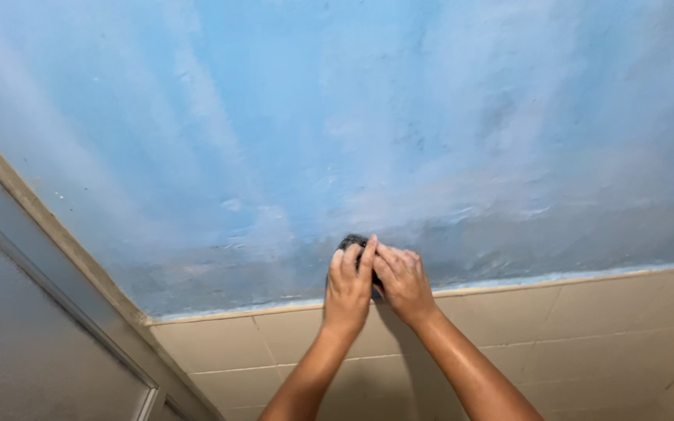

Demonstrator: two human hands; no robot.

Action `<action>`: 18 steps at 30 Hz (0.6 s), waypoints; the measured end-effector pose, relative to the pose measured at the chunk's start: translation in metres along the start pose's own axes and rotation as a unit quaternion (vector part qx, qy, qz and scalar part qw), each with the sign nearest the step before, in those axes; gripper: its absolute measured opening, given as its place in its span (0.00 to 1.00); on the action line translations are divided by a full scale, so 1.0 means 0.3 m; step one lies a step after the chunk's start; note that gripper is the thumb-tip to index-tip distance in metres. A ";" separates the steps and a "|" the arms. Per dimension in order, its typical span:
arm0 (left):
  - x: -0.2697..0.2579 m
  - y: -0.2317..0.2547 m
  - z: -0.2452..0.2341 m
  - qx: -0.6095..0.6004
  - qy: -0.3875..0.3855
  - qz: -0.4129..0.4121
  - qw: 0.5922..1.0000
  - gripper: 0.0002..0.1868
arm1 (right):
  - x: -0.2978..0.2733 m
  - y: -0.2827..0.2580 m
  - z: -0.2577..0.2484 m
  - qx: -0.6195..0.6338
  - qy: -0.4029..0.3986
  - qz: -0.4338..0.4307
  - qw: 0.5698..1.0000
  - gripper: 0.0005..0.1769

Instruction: The person sands a tiled wall and blue painted wall by hand using a piece of sandpaper, moving it back and forth across different sections of the walls and around plumbing fixtures.

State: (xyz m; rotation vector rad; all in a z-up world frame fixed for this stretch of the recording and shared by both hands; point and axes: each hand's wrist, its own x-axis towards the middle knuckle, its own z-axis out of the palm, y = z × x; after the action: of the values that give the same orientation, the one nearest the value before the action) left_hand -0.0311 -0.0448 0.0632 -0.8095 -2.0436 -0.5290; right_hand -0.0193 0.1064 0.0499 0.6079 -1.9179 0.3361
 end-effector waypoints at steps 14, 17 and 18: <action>0.426 0.250 -0.025 -0.081 0.191 0.110 0.972 0.29 | 0.535 0.376 -0.615 -0.012 0.348 0.115 0.930 0.20; 0.438 0.143 -0.112 -0.039 0.337 -0.035 0.940 0.23 | 0.618 0.188 -0.336 -0.247 0.235 0.016 0.940 0.11; 0.456 0.110 -0.146 -0.078 0.359 -0.047 0.929 0.22 | 0.651 0.091 -0.225 -0.224 0.178 -0.061 0.956 0.20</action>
State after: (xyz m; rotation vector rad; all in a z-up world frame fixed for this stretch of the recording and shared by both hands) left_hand -0.0415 -0.0013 0.2037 -0.4974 -1.3725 -0.9003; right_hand -0.0457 0.1113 0.2565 0.3326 -1.5287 -0.0710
